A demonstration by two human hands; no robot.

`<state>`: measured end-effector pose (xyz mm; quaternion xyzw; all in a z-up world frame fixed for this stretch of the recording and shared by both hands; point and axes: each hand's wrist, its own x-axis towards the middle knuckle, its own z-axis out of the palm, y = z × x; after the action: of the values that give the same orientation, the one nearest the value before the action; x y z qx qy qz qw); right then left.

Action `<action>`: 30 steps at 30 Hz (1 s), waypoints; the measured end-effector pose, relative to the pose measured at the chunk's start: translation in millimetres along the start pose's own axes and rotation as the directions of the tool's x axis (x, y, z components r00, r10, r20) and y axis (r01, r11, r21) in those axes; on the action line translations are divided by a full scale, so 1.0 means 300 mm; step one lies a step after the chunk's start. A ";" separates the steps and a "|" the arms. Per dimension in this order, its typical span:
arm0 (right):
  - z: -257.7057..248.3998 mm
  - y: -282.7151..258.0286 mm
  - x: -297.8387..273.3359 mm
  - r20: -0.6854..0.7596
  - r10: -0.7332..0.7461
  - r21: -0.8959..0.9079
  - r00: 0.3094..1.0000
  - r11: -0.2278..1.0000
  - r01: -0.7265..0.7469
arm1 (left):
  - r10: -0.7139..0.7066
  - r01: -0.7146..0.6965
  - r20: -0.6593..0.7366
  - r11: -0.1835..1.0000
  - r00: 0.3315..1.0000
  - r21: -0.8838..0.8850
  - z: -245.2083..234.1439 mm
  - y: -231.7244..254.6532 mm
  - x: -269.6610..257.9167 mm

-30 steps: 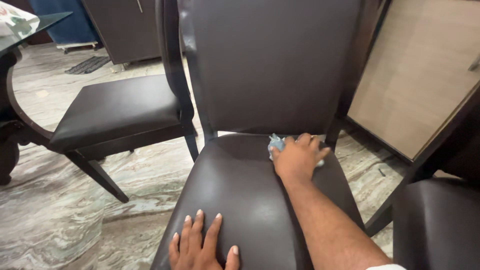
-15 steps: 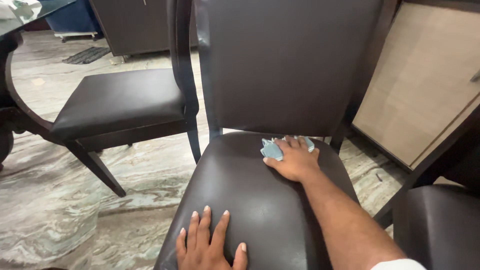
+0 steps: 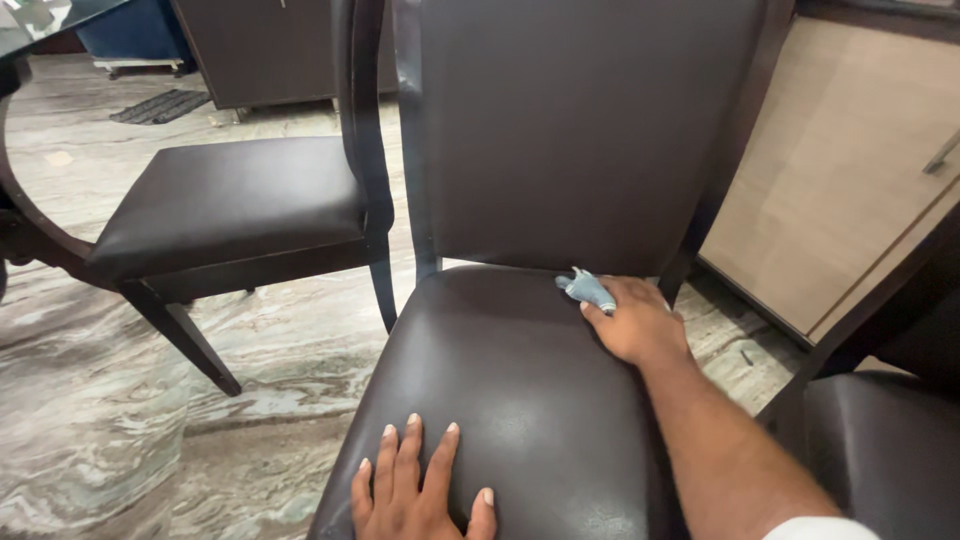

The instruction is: The person wipes the seat and backrest of a dark brown dining chair using a blue cloth. They systematically clean the surface of the chair, moving from the seat to the backrest and then to the adjacent chair.

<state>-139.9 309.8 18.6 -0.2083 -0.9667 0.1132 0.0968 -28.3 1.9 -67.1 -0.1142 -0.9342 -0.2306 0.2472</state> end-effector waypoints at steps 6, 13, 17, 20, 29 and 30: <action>-0.048 0.000 -0.030 0.081 0.447 0.053 0.891 0.891 -0.451 | 0.018 -0.018 -0.016 1.000 1.000 0.004 -0.017 0.011 0.005; -0.012 0.057 -0.016 0.137 0.146 -0.021 0.980 0.989 -0.145 | 0.075 -0.074 -0.066 0.997 0.995 0.018 -0.040 0.016 -0.015; 0.011 0.109 -0.039 0.096 0.063 -0.012 0.993 0.998 -0.062 | 0.052 -0.051 -0.054 0.998 0.997 0.022 -0.041 0.025 -0.001; 0.019 0.124 -0.068 0.063 0.042 -0.023 0.997 0.999 -0.041 | 0.077 -0.076 -0.093 0.997 0.993 0.018 -0.043 0.020 -0.011; 0.023 0.170 -0.203 0.052 0.034 -0.038 0.998 0.999 -0.032 | 0.080 -0.082 -0.100 0.997 0.992 -0.009 -0.059 0.033 -0.011; 0.023 0.173 -0.217 0.063 0.052 -0.024 0.997 0.998 -0.050 | 0.099 -0.101 -0.100 0.995 0.990 -0.014 -0.066 0.030 -0.008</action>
<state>-63.5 326.8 -10.5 -0.2302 -0.9648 0.1115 0.0609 -15.3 -0.2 -49.8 -0.1514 -0.9116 -0.2321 0.3036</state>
